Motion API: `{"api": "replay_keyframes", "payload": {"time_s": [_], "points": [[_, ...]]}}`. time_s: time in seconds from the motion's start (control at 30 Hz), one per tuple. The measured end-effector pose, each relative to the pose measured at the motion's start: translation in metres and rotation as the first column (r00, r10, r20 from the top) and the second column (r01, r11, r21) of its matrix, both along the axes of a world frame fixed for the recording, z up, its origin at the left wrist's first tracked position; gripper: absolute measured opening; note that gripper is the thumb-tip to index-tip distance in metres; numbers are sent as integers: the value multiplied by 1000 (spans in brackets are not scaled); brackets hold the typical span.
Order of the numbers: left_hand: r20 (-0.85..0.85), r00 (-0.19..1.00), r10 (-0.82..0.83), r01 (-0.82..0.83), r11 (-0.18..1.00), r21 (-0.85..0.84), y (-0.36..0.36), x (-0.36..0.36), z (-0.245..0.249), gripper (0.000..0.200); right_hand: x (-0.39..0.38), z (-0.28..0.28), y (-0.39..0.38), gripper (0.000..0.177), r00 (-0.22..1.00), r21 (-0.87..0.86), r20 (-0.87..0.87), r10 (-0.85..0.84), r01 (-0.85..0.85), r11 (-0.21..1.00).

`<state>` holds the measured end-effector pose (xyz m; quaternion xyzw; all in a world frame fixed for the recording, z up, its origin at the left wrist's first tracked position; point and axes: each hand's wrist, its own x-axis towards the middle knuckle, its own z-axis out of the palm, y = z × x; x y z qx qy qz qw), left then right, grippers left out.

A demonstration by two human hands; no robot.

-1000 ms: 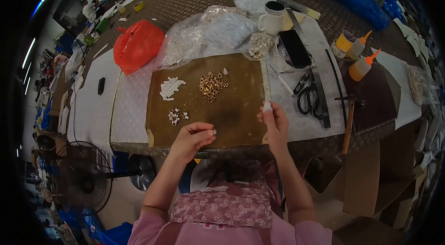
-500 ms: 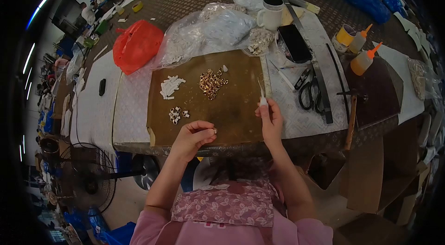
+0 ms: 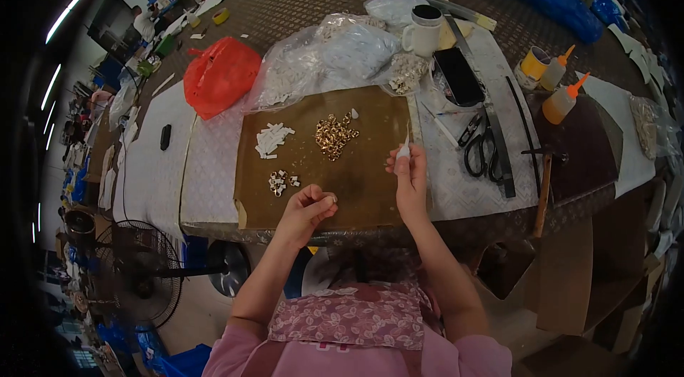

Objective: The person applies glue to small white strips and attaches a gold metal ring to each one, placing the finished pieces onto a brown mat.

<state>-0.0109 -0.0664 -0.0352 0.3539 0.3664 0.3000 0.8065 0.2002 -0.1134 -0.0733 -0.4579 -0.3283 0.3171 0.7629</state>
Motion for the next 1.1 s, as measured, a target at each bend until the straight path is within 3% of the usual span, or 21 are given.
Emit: {"api": "replay_keyframes", "payload": {"time_s": [0.07,0.17,0.3,0.4,0.5,0.53,0.63,0.83,1.03,1.1], "points": [[11,998,54,-55,997,53,4,2,-11,21,-6,-16,5,26,998,-37,-38,53,-54,998],[-15,994,104,-96,953,287,11,7,-31,29,-9,-26,10,24,996,-84,-57,66,-70,994],[16,989,150,-145,914,380,13,13,-62,30,-6,-20,8,19,980,-73,-193,58,-74,995],[-42,979,198,-159,880,449,10,16,-72,28,-6,-17,8,15,983,-2,-151,105,-106,994],[-61,976,211,-165,888,429,10,13,-61,28,-4,-17,5,13,983,-50,29,182,-181,982],[-69,974,217,-168,889,426,10,13,-58,28,-7,-9,2,14,983,-138,-12,184,-184,973],[-87,969,232,-174,889,424,9,13,-57,28,-10,-21,8,11,974,-210,199,110,-67,975],[-89,967,239,-176,879,443,9,14,-58,29,-12,-18,7,11,980,-194,131,147,-120,974],[-86,966,244,-183,881,436,9,14,-58,29,-15,-12,7,14,956,-183,273,109,-60,981],[-83,965,249,-188,876,443,8,14,-58,29,-14,-21,9,14,981,-202,155,113,-81,976]]}}
